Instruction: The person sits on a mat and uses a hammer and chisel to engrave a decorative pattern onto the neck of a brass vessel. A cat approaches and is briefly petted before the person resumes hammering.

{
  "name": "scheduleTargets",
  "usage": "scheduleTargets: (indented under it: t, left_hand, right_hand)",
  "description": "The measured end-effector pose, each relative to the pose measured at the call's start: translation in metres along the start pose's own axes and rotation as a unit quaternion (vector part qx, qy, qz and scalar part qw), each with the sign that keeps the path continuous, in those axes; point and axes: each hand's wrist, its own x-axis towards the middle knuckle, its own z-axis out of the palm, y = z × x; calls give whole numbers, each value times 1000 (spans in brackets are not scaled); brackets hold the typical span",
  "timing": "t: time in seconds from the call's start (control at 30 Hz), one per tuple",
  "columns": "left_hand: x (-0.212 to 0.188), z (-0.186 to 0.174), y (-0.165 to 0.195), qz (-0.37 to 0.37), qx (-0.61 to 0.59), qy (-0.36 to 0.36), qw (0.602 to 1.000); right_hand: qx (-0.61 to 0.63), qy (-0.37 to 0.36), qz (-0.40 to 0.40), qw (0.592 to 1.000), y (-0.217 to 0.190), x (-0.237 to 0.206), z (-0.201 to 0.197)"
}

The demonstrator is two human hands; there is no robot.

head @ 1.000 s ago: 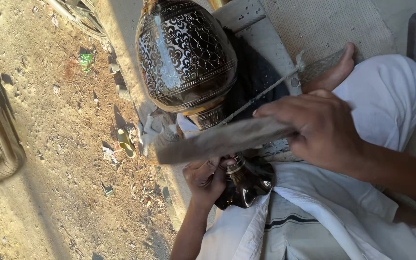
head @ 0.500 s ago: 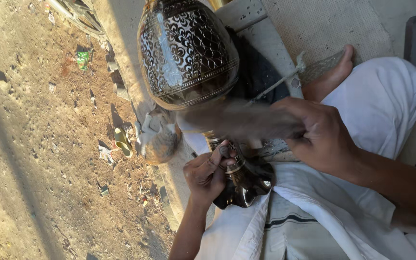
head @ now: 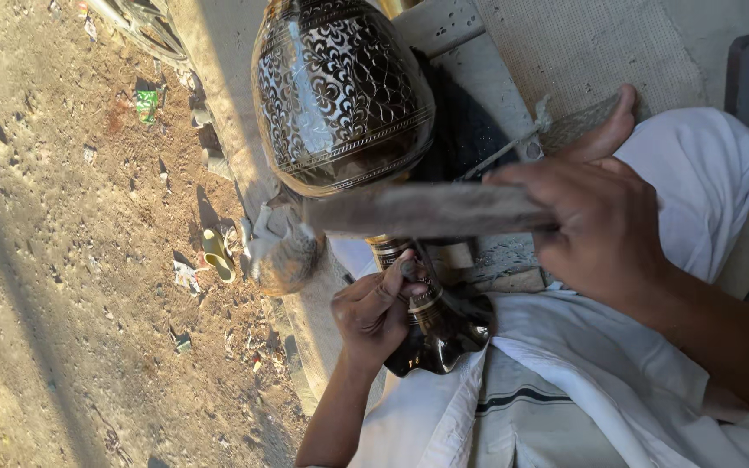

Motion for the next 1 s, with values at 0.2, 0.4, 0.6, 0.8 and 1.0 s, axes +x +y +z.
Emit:
scheduleTargets:
  t: [0.2,0.4,0.6,0.8,1.0]
  left_hand:
    - [-2,4,5,-1,-4,28,1000]
    - [-4,4,7,-35,-30,25,999]
    - [0,3,7,-41,-28,14,999]
    - [-1,4,9,-53,-44,14,998]
    - [-4,4,5,-36,-42,30,998]
  right_hand:
    - [15,-3,-79,997,6,0,18]
    - [38,-14,-88,995,8,3,18]
    - [128,1,6,992,-7,7,17]
    - [46,-28,-14,998,-5,5,15]
    - [-28,-47,-54,997,-13,4,10]
